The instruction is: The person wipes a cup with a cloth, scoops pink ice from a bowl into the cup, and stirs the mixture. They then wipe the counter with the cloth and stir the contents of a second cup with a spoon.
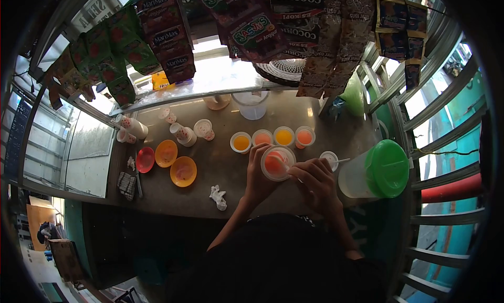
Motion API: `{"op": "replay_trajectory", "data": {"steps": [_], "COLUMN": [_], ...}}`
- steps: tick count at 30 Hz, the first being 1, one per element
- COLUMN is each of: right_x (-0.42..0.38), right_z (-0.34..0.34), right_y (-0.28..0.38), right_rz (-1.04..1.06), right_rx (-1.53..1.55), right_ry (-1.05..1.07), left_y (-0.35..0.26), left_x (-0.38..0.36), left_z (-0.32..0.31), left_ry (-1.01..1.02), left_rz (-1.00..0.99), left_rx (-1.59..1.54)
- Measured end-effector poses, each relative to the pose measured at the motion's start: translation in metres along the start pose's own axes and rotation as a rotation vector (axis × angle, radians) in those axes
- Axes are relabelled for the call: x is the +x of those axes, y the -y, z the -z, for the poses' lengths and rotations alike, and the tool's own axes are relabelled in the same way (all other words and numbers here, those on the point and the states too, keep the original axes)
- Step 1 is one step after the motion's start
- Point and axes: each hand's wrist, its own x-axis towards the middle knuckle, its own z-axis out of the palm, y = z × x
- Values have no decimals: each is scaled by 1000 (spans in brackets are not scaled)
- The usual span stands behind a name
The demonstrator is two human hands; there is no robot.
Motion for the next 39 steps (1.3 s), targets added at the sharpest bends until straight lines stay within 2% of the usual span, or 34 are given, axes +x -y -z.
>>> {"op": "replay_trajectory", "data": {"steps": [3,9,15,21,26,30,36,39], "right_x": [0,0,5,3,7,6,7,7], "right_z": [1,6,5,10,6,11,9,11], "right_y": [-2,-1,-3,2,0,3,3,6], "right_rz": [-3,-13,16,-10,26,9,27,31], "right_rx": [-31,131,-66,127,-35,68,-70,67], "right_ry": [-52,62,-35,44,-19,55,-7,48], "left_y": [-1,6,-3,2,-2,-2,-7,-3], "left_x": [-1,-5,-5,-7,-5,-5,-4,-5], "left_z": [0,-1,-5,-4,-7,-5,-6,-7], "left_ry": [-1,18,27,30,33,31,45,32], "left_rz": [20,80,108,126,84,122,85,93], "left_rx": [2,-38,-78,-95,-61,-101,-64,-101]}}
